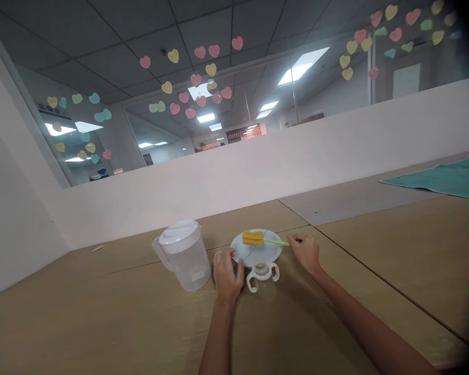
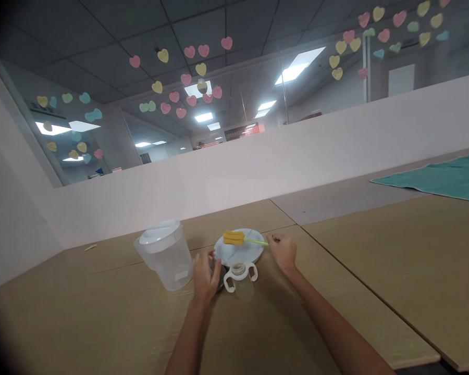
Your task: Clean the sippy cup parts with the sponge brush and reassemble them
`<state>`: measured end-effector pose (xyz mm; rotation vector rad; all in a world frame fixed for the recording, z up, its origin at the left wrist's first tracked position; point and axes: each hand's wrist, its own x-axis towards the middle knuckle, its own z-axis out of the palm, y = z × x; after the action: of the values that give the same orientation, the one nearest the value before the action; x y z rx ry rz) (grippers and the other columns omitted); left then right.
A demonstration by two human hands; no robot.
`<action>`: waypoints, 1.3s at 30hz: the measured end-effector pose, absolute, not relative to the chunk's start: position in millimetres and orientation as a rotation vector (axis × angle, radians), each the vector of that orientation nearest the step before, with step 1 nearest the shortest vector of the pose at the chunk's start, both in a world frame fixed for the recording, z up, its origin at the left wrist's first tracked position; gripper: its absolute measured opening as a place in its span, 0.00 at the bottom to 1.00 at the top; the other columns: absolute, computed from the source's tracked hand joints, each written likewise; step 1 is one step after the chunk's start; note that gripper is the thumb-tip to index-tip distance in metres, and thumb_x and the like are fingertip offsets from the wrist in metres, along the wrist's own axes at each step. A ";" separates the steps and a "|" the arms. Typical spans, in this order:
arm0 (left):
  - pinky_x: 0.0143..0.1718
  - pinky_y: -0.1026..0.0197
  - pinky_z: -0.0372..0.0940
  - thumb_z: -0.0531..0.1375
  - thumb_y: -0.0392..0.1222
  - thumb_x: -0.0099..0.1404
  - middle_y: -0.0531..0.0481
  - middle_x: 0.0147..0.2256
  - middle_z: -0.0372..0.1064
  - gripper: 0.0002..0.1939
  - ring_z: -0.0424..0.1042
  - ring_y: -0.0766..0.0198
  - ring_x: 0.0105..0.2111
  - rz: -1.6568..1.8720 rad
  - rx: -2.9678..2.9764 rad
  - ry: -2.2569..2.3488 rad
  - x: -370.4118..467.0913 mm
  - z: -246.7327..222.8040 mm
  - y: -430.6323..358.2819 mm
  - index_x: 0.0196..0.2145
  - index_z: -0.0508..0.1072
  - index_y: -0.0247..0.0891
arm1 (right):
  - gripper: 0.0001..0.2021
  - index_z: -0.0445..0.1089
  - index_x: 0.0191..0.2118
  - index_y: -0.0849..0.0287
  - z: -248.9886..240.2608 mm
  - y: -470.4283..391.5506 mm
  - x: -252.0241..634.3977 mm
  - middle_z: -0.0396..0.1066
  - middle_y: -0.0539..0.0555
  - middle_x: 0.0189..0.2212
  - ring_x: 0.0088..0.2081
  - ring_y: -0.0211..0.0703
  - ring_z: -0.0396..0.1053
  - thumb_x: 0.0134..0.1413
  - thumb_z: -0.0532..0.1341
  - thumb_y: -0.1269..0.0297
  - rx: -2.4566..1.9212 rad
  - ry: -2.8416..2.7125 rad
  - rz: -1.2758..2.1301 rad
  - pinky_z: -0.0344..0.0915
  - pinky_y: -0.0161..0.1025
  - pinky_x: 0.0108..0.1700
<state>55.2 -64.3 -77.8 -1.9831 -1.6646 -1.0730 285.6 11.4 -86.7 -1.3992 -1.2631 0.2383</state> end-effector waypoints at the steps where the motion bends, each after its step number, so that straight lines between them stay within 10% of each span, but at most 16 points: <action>1: 0.46 0.54 0.57 0.50 0.45 0.62 0.43 0.41 0.66 0.16 0.65 0.56 0.43 -1.065 -2.181 -1.520 64.2 -76.2 -68.7 0.47 0.63 0.39 | 0.18 0.55 0.11 0.61 -86.8 11.6 285.7 0.52 0.48 0.12 0.19 0.32 0.49 0.45 0.51 0.57 -1.399 -1.260 0.234 0.43 0.33 0.23; 15: 0.53 0.49 0.58 0.63 0.55 0.51 0.42 0.52 0.62 0.41 0.62 0.52 0.51 -1.445 -2.716 -1.502 118.5 -107.0 -77.9 0.58 0.54 0.39 | 0.19 0.58 0.11 0.61 -86.5 11.7 286.3 0.56 0.49 0.11 0.18 0.32 0.49 0.45 0.51 0.56 -1.388 -1.237 0.219 0.44 0.33 0.23; 27: 0.40 0.57 0.65 0.67 0.49 0.46 0.47 0.39 0.70 0.27 0.69 0.58 0.38 -1.877 -2.496 -1.425 129.1 -100.3 -80.4 0.43 0.70 0.38 | 0.19 0.49 0.10 0.57 -87.7 16.9 293.3 0.44 0.45 0.11 0.18 0.32 0.48 0.43 0.53 0.57 -1.315 -1.141 0.361 0.45 0.32 0.23; 39: 0.42 0.54 0.64 0.65 0.45 0.48 0.46 0.37 0.60 0.25 0.65 0.58 0.39 -1.863 -1.542 -1.522 78.4 -87.7 -58.1 0.43 0.64 0.37 | 0.22 0.45 0.12 0.57 -71.3 5.8 289.1 0.41 0.45 0.14 0.20 0.31 0.43 0.42 0.57 0.52 -0.957 -1.311 0.622 0.44 0.32 0.22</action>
<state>78.4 -58.1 -87.7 -1.5418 -1.5220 -1.8629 289.1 5.8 -71.3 -0.9573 -1.3111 0.6217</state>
